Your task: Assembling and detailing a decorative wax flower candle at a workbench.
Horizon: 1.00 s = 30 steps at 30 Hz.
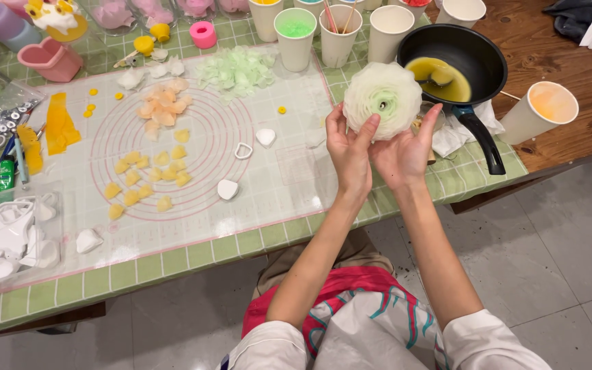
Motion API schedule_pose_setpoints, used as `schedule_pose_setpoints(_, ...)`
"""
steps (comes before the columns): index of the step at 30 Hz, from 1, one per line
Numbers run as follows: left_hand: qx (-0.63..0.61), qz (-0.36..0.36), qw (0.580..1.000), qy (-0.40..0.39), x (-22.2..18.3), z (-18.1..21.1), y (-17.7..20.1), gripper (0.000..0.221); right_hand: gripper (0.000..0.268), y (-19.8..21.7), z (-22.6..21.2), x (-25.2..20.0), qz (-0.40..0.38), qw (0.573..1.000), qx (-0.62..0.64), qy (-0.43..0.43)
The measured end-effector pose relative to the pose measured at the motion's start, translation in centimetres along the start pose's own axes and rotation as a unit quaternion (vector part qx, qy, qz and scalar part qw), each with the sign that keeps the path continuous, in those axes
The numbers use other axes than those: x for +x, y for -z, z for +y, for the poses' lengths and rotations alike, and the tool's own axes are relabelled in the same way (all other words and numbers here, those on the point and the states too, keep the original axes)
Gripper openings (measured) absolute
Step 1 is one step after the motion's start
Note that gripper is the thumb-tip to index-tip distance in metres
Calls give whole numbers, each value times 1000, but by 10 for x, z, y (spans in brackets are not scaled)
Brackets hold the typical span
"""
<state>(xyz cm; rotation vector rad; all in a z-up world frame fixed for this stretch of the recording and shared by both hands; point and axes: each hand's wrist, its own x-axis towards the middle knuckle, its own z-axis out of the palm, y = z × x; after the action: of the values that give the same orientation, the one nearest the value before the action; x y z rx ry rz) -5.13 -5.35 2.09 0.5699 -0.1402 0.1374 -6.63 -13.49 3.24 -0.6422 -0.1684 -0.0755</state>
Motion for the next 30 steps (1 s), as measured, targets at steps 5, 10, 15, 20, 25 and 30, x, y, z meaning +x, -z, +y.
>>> schedule_pose_setpoints(5,123,-25,991,-51,-8,14,-8,62,105,-4,1,-7,1,1000,30,-1)
schedule_pose_setpoints(10,378,7,920,-102,-9,25,0,63,103,-7,-5,-8,-5,998,59,5)
schedule_pose_setpoints(15,369,-96,918,-105,12,49,12,61,100,-6,-10,-11,-7,987,158,-23)
schedule_pose_setpoints(20,299,-203,932,-43,48,53,25,57,103,-10,-8,-14,-7,998,26,-53)
schedule_pose_setpoints(25,266,-267,926,32,81,53,49,62,105,-4,-6,-14,-13,998,-2,-67)
schedule_pose_setpoints(30,561,-165,811,-5,111,91,70,33,104,6,-9,-14,-21,997,16,-77)
